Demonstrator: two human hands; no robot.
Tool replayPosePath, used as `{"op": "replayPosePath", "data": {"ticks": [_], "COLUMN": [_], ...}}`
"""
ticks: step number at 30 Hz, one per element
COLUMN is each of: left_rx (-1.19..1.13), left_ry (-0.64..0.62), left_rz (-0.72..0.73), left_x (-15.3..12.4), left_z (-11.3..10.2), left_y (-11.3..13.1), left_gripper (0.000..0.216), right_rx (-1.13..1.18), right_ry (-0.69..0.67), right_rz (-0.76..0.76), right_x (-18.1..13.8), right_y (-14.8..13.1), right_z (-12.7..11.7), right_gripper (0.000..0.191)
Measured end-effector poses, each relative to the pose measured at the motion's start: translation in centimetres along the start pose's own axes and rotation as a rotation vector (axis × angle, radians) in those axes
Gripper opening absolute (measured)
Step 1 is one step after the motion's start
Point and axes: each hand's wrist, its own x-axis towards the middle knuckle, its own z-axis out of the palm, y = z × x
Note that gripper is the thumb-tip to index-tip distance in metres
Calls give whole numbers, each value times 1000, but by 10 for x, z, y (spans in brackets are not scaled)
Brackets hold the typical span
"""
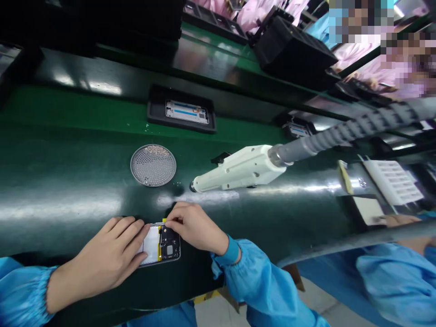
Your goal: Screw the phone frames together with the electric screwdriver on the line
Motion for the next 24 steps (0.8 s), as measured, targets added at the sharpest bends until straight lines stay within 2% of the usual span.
{"op": "replayPosePath", "data": {"ticks": [6,9,14,19,21,22,24], "left_rx": [-75,-111,-95,-69,-83,-92,-111], "left_ry": [24,31,-16,-50,-36,-28,1], "left_rz": [1,-6,-12,7,-2,-7,-4], "left_x": [0,-2,0,4,2,1,-3], "left_z": [2,4,1,-1,1,3,5], "left_y": [-3,-5,-4,-5,-5,-5,-4], "left_gripper": [34,35,39,39,40,40,40], "right_rx": [262,377,458,495,534,550,568], "right_ry": [-139,-159,-118,-85,8,117,428], "right_rz": [319,436,519,521,493,461,345], "right_x": [11,12,14,4,-8,-14,-25], "right_y": [-2,-3,-4,-2,2,5,7], "right_z": [-3,0,4,6,6,5,3], "right_gripper": [15,17,17,19,26,31,37]}}
